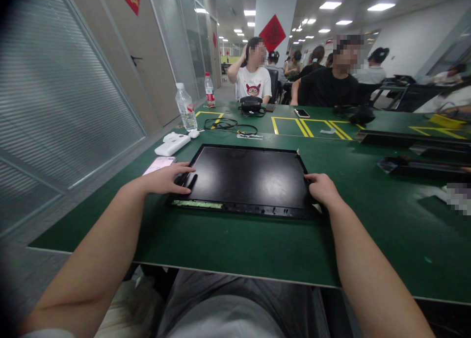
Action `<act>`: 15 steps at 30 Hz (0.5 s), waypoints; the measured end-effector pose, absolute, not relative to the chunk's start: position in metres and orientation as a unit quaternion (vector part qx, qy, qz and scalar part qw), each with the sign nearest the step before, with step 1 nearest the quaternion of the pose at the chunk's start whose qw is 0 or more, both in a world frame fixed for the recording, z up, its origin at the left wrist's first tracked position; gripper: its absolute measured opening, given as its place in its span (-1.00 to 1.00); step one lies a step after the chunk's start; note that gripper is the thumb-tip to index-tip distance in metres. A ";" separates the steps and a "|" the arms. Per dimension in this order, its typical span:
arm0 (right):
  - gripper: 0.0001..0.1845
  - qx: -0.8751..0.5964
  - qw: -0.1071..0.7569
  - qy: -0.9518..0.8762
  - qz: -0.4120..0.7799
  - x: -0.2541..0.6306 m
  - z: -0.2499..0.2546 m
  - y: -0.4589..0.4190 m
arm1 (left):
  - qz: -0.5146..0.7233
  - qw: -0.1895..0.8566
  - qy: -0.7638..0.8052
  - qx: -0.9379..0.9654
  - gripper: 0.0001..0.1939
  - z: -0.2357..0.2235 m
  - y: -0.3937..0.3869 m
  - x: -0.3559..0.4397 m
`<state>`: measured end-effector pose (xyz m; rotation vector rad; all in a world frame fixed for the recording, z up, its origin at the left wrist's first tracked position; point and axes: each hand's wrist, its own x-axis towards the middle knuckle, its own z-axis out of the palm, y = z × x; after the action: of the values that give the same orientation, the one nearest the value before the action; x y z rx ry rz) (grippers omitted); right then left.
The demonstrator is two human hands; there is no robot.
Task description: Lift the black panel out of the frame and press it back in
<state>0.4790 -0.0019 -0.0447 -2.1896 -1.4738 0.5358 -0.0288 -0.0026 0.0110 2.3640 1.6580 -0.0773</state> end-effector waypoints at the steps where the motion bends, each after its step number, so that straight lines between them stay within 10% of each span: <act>1: -0.31 -0.793 0.221 -0.533 0.195 0.479 -0.045 -0.002 | -0.030 0.129 0.563 0.815 -0.04 0.013 -0.004 -0.030; 15: -0.29 -0.785 0.209 -0.555 0.180 0.480 -0.045 -0.002 | -0.010 0.127 0.509 0.851 0.02 0.021 -0.009 -0.024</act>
<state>0.4796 -0.0020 -0.0451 -2.1822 -1.5444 0.5011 -0.0237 -0.0090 0.0210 2.4774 1.4808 -0.0287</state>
